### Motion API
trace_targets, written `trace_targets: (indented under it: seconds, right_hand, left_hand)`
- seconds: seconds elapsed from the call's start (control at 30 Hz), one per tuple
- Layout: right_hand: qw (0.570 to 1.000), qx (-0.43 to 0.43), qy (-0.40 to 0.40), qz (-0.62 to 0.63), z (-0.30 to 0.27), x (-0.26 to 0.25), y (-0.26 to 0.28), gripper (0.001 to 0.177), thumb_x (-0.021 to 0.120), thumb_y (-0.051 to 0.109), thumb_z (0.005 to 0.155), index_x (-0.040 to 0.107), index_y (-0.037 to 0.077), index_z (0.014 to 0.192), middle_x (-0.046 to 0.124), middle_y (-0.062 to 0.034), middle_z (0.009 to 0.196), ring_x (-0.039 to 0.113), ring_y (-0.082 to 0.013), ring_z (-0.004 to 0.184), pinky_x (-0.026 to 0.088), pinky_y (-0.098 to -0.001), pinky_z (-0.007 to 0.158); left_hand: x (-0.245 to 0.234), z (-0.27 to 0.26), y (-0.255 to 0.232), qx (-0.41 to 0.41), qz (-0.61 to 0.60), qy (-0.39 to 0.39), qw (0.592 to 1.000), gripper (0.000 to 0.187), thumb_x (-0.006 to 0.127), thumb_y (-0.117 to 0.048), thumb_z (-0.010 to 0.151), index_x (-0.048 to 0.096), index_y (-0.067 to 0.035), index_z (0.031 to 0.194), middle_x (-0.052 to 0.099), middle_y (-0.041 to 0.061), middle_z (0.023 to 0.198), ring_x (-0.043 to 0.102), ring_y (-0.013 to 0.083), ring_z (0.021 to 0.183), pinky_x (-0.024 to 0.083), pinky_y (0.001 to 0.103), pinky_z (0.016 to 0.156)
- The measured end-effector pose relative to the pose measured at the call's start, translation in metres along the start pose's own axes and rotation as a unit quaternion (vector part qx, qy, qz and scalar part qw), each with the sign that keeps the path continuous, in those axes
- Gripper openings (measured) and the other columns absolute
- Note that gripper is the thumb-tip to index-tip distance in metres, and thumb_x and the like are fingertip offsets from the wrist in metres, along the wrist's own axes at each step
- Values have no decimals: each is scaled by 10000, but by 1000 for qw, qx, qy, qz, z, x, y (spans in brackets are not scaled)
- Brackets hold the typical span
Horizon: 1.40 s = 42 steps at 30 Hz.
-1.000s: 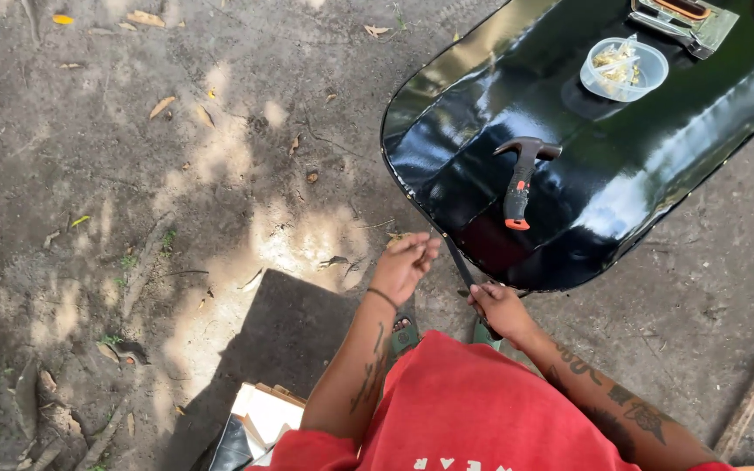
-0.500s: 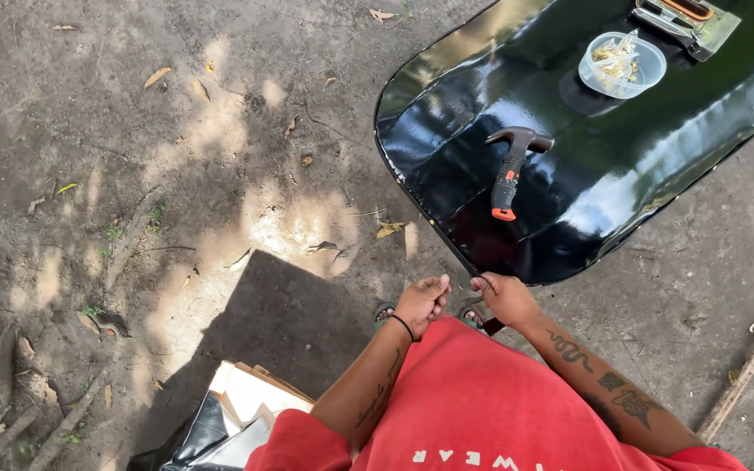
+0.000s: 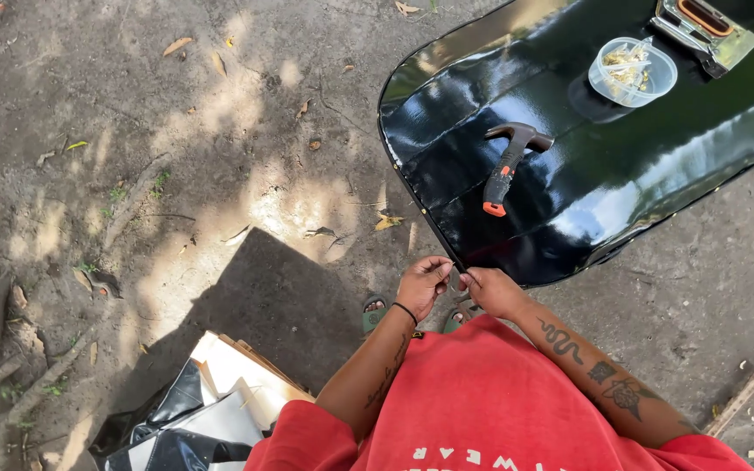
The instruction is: Hammering decorative or functional tacks into black material to secure it to a furniture frame.
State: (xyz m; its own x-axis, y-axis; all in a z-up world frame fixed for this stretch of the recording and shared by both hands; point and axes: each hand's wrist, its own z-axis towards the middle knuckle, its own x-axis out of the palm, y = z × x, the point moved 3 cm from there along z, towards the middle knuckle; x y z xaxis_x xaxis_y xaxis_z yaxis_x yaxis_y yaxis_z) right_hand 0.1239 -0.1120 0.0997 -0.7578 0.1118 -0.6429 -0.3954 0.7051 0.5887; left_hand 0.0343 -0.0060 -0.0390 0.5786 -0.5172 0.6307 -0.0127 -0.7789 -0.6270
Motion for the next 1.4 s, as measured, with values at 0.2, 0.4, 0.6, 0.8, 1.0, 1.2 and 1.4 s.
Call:
trace_targets:
  seconds: [0.2, 0.4, 0.6, 0.8, 1.0, 1.2, 1.4]
  right_hand:
    - [1000, -5, 19, 10, 2, 0, -7, 405, 472, 315, 1049, 650, 82, 769, 712, -169, 680, 697, -419, 773, 549, -497, 709]
    - [1000, -4, 23, 7, -1, -3, -5, 386, 479, 318, 1045, 677, 102, 794, 721, -157, 684, 702, -414, 792, 553, -501, 727]
    - [999, -6, 32, -16, 0, -3, 0, 387, 462, 332, 1041, 649, 108, 786, 721, -161, 703, 697, -424, 816, 550, -510, 747]
    - [998, -21, 26, -51, 0, 4, 2, 401, 473, 338, 1040, 588, 59, 777, 703, -216, 733, 676, -469, 816, 519, -547, 710]
    - [998, 33, -37, -46, -6, 18, -10, 449, 453, 430, 1068, 618, 59, 877, 701, -253, 876, 671, -475, 933, 539, -561, 770]
    - [991, 127, -52, 0, -23, 13, -11, 458, 425, 490, 1071, 717, 171, 922, 762, -176, 962, 683, -439, 1037, 542, -546, 871]
    - [986, 160, -27, -36, -23, 5, -5, 473, 383, 504, 1057, 695, 195, 882, 766, -149, 937, 703, -404, 1030, 549, -516, 896]
  left_hand:
    - [4, 3, 3, -7, -18, -3, 1000, 98, 729, -77, 966, 702, -32, 1048, 703, 105, 893, 558, 90, 588, 341, 151, 439]
    - [3, 3, 0, -8, -11, -11, 1000, 88, 738, -67, 956, 703, -13, 1016, 718, 140, 866, 549, 85, 556, 337, 152, 440]
    - [2, 5, 3, 1, 12, -33, 999, 80, 747, -54, 945, 697, -10, 990, 717, 128, 804, 529, 83, 521, 336, 165, 431]
    - [13, -1, -10, -15, 26, -40, 999, 191, 786, -69, 908, 632, -52, 1020, 668, 59, 750, 554, 101, 517, 347, 172, 422]
    - [2, 16, 7, -52, 36, 2, 998, 102, 786, -126, 938, 703, -68, 922, 646, 26, 736, 604, 111, 601, 364, 166, 482]
    - [3, 15, 2, -57, 53, 18, 997, 112, 774, -153, 954, 702, -69, 933, 655, 35, 720, 585, 86, 610, 340, 150, 483]
    - [31, -24, -81, -69, 133, -39, 988, 247, 682, -291, 1026, 689, -66, 922, 748, 102, 866, 561, 113, 597, 395, 223, 526]
